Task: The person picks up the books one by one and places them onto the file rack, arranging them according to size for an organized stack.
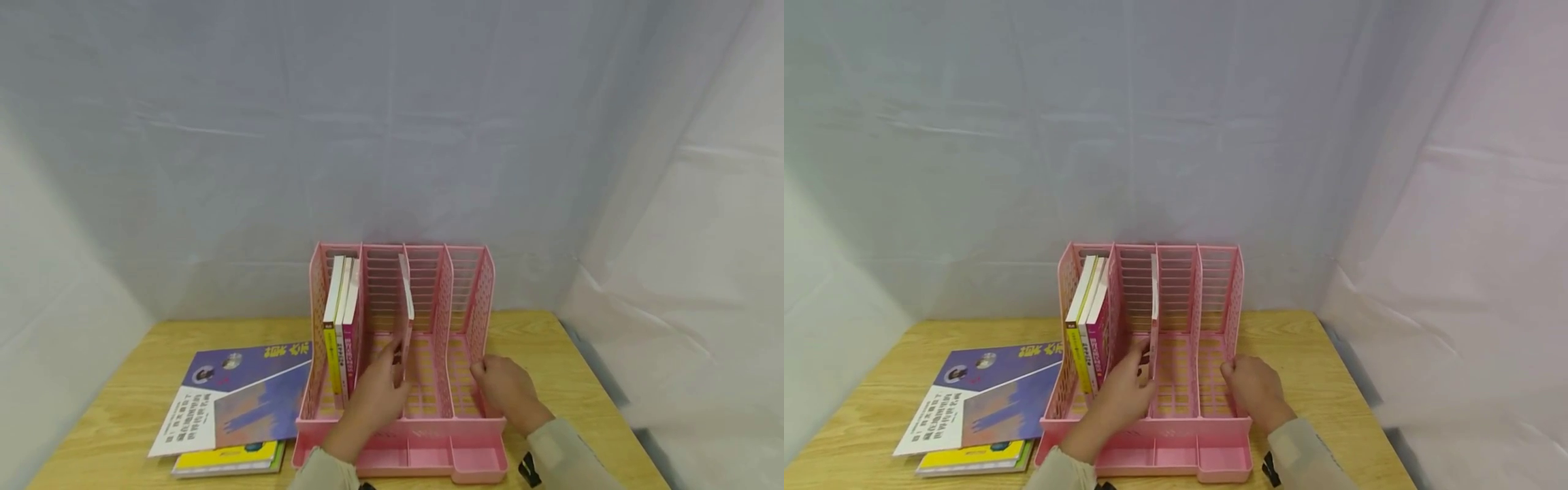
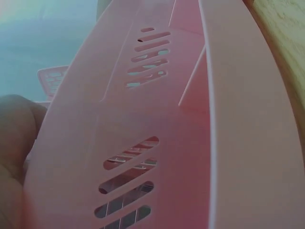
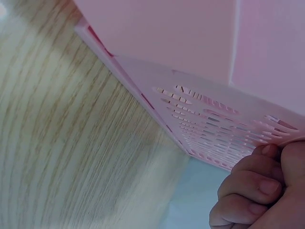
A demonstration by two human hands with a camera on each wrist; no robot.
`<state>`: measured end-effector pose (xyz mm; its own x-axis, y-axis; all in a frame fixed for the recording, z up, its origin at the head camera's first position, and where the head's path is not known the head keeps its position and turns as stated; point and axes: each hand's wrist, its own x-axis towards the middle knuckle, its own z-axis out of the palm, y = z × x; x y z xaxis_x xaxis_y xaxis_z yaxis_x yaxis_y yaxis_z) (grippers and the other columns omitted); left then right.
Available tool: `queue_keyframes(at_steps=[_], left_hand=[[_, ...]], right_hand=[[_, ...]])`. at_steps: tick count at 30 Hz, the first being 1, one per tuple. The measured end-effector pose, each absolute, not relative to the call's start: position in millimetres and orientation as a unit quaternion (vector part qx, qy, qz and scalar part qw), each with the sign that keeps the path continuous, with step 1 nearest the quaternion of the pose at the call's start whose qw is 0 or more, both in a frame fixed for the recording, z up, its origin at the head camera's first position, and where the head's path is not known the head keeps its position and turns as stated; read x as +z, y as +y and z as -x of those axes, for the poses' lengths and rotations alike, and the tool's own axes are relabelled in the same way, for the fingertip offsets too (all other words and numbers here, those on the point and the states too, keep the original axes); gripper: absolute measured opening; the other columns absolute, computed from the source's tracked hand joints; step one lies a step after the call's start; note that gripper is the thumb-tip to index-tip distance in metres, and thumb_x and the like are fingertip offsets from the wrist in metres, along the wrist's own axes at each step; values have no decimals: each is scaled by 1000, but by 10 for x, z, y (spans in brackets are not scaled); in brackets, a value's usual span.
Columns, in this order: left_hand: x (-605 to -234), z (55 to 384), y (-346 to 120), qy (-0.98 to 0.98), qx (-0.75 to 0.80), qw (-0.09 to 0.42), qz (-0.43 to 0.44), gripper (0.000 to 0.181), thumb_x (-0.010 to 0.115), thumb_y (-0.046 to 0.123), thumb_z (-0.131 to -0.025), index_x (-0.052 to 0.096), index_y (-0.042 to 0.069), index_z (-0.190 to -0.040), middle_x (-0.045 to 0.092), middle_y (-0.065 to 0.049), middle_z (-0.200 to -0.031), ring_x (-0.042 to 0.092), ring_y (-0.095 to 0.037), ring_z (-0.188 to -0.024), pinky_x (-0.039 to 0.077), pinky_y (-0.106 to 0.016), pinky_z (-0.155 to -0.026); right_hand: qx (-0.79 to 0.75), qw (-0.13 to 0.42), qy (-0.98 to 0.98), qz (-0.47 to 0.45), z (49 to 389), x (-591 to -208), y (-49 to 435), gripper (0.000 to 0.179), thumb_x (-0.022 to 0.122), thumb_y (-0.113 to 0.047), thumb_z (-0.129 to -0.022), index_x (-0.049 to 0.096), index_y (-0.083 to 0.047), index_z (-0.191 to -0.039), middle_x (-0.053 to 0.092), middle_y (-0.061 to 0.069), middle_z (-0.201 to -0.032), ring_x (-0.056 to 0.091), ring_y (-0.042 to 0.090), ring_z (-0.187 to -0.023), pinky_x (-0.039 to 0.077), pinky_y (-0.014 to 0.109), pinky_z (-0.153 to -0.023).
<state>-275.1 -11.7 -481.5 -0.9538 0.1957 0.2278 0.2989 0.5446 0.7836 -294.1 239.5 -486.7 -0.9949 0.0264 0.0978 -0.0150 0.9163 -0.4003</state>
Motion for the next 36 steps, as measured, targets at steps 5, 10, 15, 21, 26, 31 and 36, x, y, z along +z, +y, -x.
queue_keyframes(at_steps=[5, 10, 15, 21, 26, 31, 36], left_hand=[[-4824, 2745, -158, -868, -477, 63, 122, 80, 67, 12, -90, 33, 14, -162, 47, -13, -157, 65, -33, -118, 60, -42, -82], [-4822, 2769, -195, -863, -484, 92, 113, 79, 67, 9, -89, 31, 8, -160, 48, -18, -153, 56, -39, -132, 51, -56, -103], [-4787, 2706, -229, -861, -478, 142, 105, 78, 68, 8, -88, 32, 4, -158, 55, -18, -143, 57, -38, -128, 50, -55, -104], [-4647, 2344, -563, -825, -459, 266, 196, 29, 73, 9, -90, 63, 12, -117, 62, 5, -98, 59, -9, -89, 57, -28, -79], [-4549, 2212, -1242, -753, -417, 419, 290, 17, 69, 0, -85, 62, 15, -85, 55, 10, -76, 49, -1, -67, 46, -15, -58], [-4521, 2260, -2162, -814, -365, 433, 132, 6, 69, 4, -91, 64, 5, -94, 58, 3, -79, 52, -8, -71, 44, -16, -60], [-4668, 2303, -3093, -935, -282, 205, -73, 47, 61, 34, -102, 56, -8, -122, 65, -26, -108, 63, -40, -96, 52, -47, -79]], right_hand=[[209, 52, -977, -3, 2961, -4876, 2363, 36, 49, -30, -102, 51, -16, -69, 52, 1, -66, 47, 19, -63, 38, 34, -59], [217, 55, -975, -8, 2999, -4899, 2330, 36, 49, -30, -103, 51, -15, -70, 52, 1, -66, 48, 19, -62, 38, 34, -59], [223, 52, -973, -9, 3011, -4932, 2321, 35, 49, -29, -103, 51, -15, -70, 51, 2, -65, 47, 19, -61, 37, 33, -58], [206, 50, -977, -14, 2979, -4954, 2334, 37, 47, -32, -105, 52, -16, -73, 53, 3, -68, 48, 20, -63, 41, 37, -59], [190, 55, -980, -16, 2929, -4967, 2352, 38, 48, -30, -104, 49, -15, -70, 53, 3, -67, 47, 20, -62, 41, 37, -58], [193, 66, -979, -25, 2905, -4962, 2339, 39, 48, -29, -105, 49, -16, -68, 54, 3, -67, 48, 20, -61, 43, 38, -58], [185, 67, -980, -30, 2923, -4983, 2328, 39, 47, -31, -105, 49, -16, -69, 55, 2, -69, 48, 20, -62, 45, 40, -59]])
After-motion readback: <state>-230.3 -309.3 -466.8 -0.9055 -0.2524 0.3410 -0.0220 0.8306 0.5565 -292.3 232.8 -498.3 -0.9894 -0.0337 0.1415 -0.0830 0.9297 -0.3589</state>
